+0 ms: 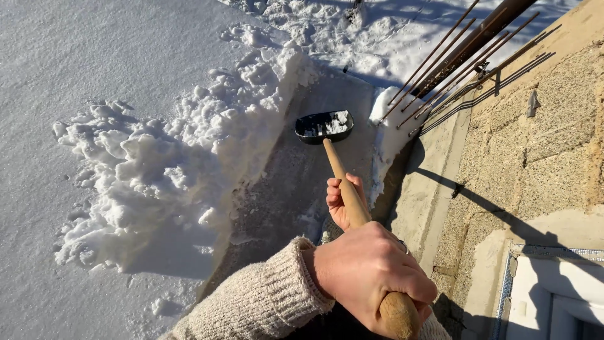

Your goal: The person shovels snow from a concrete ledge using a shovel, pushing the snow off the edge.

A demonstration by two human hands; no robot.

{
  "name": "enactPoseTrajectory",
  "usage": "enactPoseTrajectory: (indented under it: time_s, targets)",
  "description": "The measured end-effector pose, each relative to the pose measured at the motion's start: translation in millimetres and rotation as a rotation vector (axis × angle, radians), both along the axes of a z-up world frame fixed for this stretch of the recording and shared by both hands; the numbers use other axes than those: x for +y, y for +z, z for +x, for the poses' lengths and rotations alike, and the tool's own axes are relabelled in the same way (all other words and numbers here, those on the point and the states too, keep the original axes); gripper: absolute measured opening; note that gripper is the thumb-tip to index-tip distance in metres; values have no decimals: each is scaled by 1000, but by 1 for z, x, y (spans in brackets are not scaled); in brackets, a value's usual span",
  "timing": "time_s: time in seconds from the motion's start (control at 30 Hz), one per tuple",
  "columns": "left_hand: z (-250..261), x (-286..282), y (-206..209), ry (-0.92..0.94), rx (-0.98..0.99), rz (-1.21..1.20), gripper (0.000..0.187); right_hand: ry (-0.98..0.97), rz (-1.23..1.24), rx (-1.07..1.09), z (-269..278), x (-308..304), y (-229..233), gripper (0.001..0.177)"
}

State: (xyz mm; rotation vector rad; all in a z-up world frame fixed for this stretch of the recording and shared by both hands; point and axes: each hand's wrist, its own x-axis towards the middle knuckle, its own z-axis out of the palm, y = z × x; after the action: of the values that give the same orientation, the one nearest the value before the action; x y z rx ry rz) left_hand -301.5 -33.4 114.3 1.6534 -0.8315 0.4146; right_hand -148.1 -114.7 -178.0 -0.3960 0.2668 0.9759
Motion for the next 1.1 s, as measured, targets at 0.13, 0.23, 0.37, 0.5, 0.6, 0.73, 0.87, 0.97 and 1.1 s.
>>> enactPoseTrajectory:
  time_s: [0.13, 0.23, 0.37, 0.5, 0.6, 0.73, 0.87, 0.97, 1.1]
  targets:
    - [-40, -6, 7, -5, -2, 81, 11, 4, -7, 12, -49, -8, 4, 36]
    - [-58, -14, 5, -56, 25, 132, 13, 48, -20, -8, -71, -16, 4, 35]
    - [-77, -24, -11, -51, -6, 158, 18, 71, -282, 15, -98, -20, 29, 44]
    - [-101, -33, -22, -54, 25, 155, 16, 87, -424, 103, -115, -26, 39, 34]
    - [-114, -42, -44, -282, 139, 123, 21, 143, -373, 165, -128, -45, 27, 32]
    - [-140, -51, -95, -324, 176, 278, 77, 185, -429, 103, -169, -65, 42, 33]
    - [-187, -71, -126, -220, 379, 414, 75, 207, -521, 48, -214, -89, 37, 28]
    - [-226, -106, -184, -126, 384, 427, 51, 200, -529, 136, -243, -112, 1, 34]
    - [-275, -136, -227, 14, 325, 414, 29, 191, -546, 142, -286, -125, 13, 36]
